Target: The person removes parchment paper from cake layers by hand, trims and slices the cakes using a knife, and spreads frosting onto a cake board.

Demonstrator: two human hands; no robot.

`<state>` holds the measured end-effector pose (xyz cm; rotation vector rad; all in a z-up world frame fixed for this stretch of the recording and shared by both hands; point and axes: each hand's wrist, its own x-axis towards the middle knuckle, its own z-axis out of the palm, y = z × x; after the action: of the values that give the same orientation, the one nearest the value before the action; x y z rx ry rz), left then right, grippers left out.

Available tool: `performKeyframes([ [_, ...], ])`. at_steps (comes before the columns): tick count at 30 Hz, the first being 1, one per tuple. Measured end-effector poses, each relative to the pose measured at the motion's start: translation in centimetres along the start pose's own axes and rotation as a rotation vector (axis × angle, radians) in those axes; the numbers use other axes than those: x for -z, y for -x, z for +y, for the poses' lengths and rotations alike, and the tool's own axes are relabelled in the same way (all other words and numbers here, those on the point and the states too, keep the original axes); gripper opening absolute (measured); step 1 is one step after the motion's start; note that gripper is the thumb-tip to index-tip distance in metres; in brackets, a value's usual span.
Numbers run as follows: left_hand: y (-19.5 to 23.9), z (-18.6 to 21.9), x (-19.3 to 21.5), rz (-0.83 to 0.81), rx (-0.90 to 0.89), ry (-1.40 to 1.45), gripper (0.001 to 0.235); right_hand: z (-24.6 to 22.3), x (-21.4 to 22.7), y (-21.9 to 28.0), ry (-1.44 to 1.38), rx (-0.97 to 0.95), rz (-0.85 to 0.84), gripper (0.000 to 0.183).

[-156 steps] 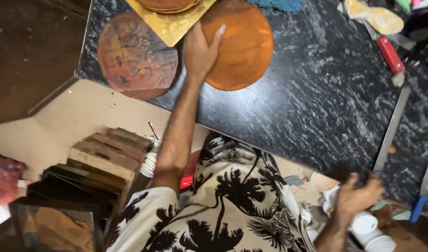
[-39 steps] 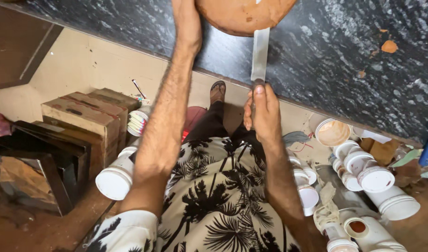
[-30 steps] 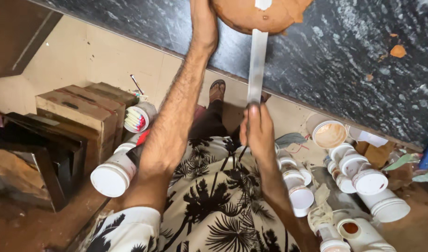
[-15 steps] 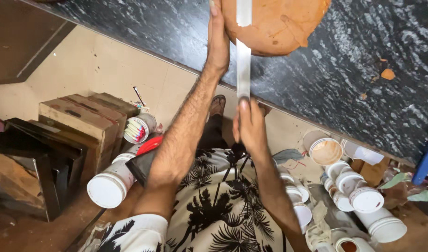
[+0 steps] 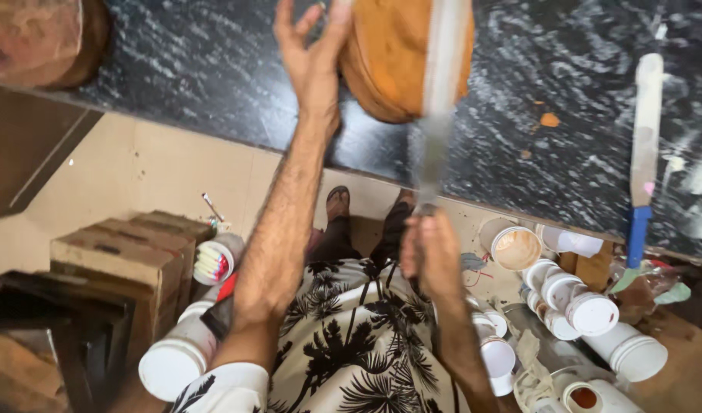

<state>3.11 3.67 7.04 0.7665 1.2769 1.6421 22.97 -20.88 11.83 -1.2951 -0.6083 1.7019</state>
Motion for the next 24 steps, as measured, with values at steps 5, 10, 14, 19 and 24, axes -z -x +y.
performKeyframes([
  [5, -0.9, 3.5, -4.9, -0.332, 0.373, 0.353, 0.065, -2.3, 5.9, 2.4, 0.628, 0.106, 0.548, 0.026],
  [10, -0.1, 13.2, -3.3, -0.468, 0.272, 0.198, 0.06, 0.5, 8.1, 1.3, 1.057, 0.35, 0.612, 0.026],
  [14, 5.2, 14.9, -1.9, -0.485, -0.39, -0.81, 0.072, 3.3, 5.5, 1.0, 0.901, 0.37, 0.448, 0.021],
  [19, 8.6, 9.5, -2.4, -0.755, -0.369, -1.297, 0.119, 4.0, 4.8, -1.3, 0.581, -0.013, 0.426, 0.019],
  [24, 4.5, 8.5, 0.9, -0.633, -0.248, -1.015, 0.076, 1.6, 7.5, -0.7, 0.535, 0.01, 0.511, 0.019],
])
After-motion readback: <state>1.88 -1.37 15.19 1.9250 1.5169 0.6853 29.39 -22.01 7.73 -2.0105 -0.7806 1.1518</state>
